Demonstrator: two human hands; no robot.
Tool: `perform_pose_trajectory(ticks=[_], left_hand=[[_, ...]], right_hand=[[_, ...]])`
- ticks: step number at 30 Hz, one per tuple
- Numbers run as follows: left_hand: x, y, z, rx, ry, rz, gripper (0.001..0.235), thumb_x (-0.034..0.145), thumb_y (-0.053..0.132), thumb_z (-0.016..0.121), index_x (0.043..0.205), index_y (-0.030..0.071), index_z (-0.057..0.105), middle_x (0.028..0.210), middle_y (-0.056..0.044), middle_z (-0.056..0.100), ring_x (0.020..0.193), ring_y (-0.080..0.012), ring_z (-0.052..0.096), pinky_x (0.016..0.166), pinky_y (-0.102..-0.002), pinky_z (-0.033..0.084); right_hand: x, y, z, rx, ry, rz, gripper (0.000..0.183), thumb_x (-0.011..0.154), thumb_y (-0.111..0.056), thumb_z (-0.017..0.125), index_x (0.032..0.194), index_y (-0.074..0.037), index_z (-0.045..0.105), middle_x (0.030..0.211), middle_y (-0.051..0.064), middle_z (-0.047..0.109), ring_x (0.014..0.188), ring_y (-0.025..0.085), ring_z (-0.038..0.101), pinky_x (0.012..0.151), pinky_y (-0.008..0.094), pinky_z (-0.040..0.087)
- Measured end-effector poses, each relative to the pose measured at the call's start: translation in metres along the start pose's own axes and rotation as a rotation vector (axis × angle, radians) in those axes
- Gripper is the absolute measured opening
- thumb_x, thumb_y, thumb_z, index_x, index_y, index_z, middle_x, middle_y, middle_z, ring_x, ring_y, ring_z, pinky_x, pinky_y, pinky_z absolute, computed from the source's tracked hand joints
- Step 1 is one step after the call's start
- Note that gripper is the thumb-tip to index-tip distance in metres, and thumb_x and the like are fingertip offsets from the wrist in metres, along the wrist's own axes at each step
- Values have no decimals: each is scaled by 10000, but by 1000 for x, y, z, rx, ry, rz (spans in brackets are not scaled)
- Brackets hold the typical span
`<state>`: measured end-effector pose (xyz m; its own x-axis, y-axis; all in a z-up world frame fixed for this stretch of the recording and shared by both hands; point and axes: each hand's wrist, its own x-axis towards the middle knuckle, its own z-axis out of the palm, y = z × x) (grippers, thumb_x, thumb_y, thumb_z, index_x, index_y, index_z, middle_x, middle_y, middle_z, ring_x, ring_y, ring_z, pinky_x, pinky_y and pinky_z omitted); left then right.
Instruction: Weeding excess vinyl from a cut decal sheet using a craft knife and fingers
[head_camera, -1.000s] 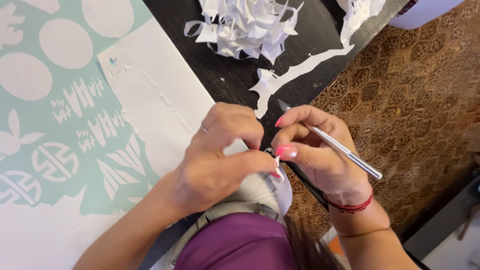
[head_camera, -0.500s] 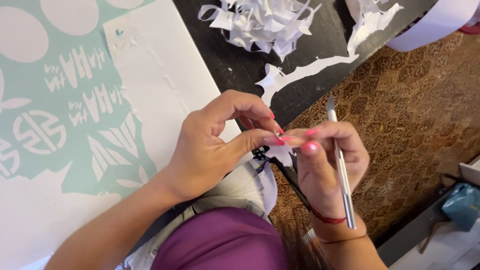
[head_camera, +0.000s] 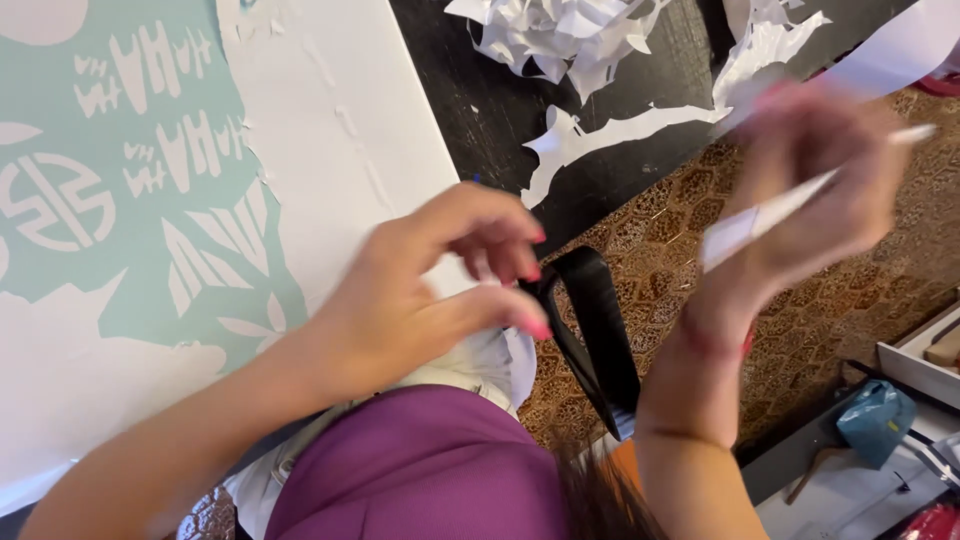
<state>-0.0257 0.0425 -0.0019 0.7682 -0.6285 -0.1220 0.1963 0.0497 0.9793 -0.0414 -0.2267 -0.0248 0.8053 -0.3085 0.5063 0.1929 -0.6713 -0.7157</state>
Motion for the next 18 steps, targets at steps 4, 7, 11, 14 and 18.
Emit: perform_pose_trajectory(ticks=[4, 7, 11, 14, 18], left_hand=[[-44, 12, -23, 341, 180, -119, 213, 892, 250, 788, 1050, 145, 689, 913, 42, 773, 836, -78, 699, 841, -243, 552], [-70, 9, -28, 503, 409, -178, 80, 906, 172, 795, 951, 127, 748, 917, 49, 770, 834, -63, 711, 810, -209, 504], [-67, 4, -25, 299, 511, -132, 49, 987, 29, 676, 949, 0, 685, 803, -81, 725, 779, -142, 712, 783, -250, 581], [-47, 5, -26, 339, 491, -104, 19, 985, 20, 704, 968, 12, 709, 837, -70, 736, 769, -126, 701, 777, -239, 553], [-9, 2, -35, 554, 306, 132, 53, 1039, 32, 643, 1007, 51, 681, 908, -35, 702, 816, -164, 614, 818, -304, 482]], right_hand=[[41, 137, -31, -648, 147, -381, 191, 996, 104, 713, 1051, -70, 657, 936, 68, 754, 743, 175, 761, 613, 242, 675], [25, 138, -19, -563, -204, -259, 360, 1008, 166, 937, 1053, 10, 616, 972, 129, 730, 828, 208, 704, 680, 307, 564], [17, 100, -14, -359, -229, -57, 277, 1170, 106, 734, 1036, 2, 514, 920, 143, 664, 1073, 317, 812, 926, 398, 649], [14, 83, -10, -305, -201, -72, 368, 1248, -299, 501, 1029, -16, 416, 1069, 322, 715, 1200, 508, 726, 894, 475, 729], [8, 52, 16, 309, 156, 47, 377, 1029, 211, 576, 791, -30, 410, 1226, 332, 709, 1213, 400, 723, 928, 336, 707]])
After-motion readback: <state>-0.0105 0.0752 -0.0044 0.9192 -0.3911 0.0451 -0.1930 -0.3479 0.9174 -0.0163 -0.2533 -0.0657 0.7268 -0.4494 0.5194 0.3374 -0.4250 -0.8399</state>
